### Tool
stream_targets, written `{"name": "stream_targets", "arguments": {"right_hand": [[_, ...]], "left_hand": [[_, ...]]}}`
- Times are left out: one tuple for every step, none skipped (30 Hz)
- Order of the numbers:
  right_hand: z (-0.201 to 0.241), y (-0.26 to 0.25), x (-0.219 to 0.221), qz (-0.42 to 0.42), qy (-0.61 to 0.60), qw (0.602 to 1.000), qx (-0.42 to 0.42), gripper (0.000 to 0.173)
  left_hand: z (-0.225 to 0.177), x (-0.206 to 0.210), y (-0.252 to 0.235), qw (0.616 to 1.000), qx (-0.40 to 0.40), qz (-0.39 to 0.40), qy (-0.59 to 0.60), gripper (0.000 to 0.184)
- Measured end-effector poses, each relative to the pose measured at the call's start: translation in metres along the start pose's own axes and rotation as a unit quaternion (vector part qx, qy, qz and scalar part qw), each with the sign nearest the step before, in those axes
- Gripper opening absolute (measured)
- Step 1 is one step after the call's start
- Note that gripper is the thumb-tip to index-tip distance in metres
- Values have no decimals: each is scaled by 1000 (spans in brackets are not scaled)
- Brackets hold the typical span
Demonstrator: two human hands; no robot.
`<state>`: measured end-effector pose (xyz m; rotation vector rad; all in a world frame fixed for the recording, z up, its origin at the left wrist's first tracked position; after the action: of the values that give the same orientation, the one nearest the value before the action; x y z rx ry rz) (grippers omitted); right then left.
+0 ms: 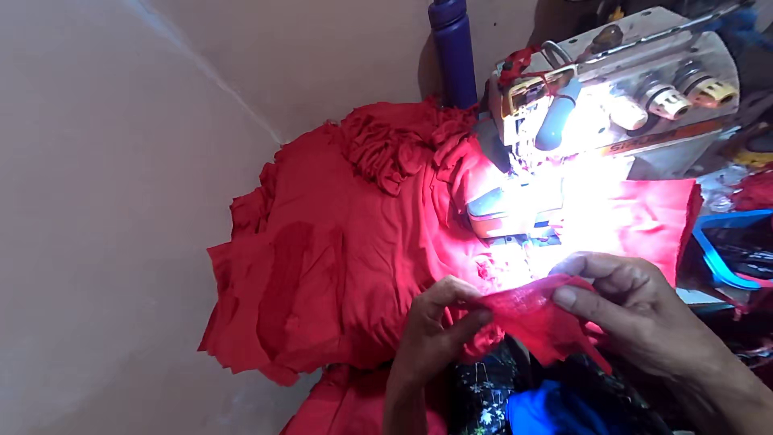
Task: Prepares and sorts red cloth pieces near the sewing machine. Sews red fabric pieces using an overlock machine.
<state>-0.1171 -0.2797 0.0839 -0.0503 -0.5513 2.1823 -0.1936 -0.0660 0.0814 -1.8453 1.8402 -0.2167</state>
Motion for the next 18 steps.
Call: {"name": "stream_targets", "arguments": {"right_hand": [[-1, 1, -1, 4, -14, 1000, -1, 8], [-2, 2, -2, 13, -20, 1000, -4, 8], [-4, 4, -3, 26, -19, 999, -5, 8], [-6, 7, -3, 45, -10, 999, -6, 8], [-8, 10, -4, 69, -2, 998, -7, 10], [-9, 13, -4, 91, 7, 996, -7, 10], [-11, 16, -3, 112, 13, 993, -12, 12], [-12, 18, -3, 133, 13, 991, -18, 13], [-14, 21, -3, 153, 6, 988, -25, 14], [-15, 23, -3, 172, 2, 985, -32, 14], [-15, 25, -4, 187, 3, 982, -40, 14], [-17, 28, -5, 198, 7, 979, -48, 15], [-18, 30, -6, 209, 14, 976, -60, 19], [-21, 33, -6, 221, 26, 972, -73, 22], [-25, 37, -6, 228, 40, 969, -84, 24], [-30, 41, -6, 230, 54, 967, -91, 26], [-34, 46, -5, 229, 62, 967, -91, 25], [-38, 50, -5, 228, 60, 968, -88, 24]], "left_hand": [[0, 0, 0, 999, -4, -25, 33, 10], [-2, 1, -1, 996, -13, -52, 70, 12], [-5, 1, -2, 991, -20, -68, 113, 15], [-10, 1, -3, 986, -17, -68, 151, 16], [-16, 2, -5, 985, -4, -65, 160, 17], [-23, 4, -9, 990, 21, -59, 130, 19], [-32, 8, -13, 995, 49, -52, 67, 23], [-41, 11, -16, 996, 73, -49, -4, 26], [-48, 15, -19, 992, 94, -50, -64, 28], [-54, 18, -20, 987, 113, -55, -102, 29], [-59, 20, -22, 982, 127, -64, -127, 29], [-63, 20, -23, 977, 138, -78, -144, 28], [-66, 17, -24, 974, 146, -90, -150, 27], [-68, 14, -25, 972, 151, -101, -146, 26], [-69, 9, -27, 973, 151, -110, -135, 25], [-69, 4, -27, 974, 145, -124, -123, 23], [-69, 0, -28, 975, 135, -135, -111, 22], [-68, -3, -29, 976, 124, -146, -103, 21]]}}
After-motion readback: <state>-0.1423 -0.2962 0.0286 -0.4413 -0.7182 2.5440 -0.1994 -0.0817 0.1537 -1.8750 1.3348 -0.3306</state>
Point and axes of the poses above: each hand's wrist, its own y-axis away from the middle knuckle, its own x-axis out of the palm, z = x × y, the point moved 2 cm from there along -y, towards the middle knuckle, and after that the axes turned 1 degree about x, right-handed, at the moved point
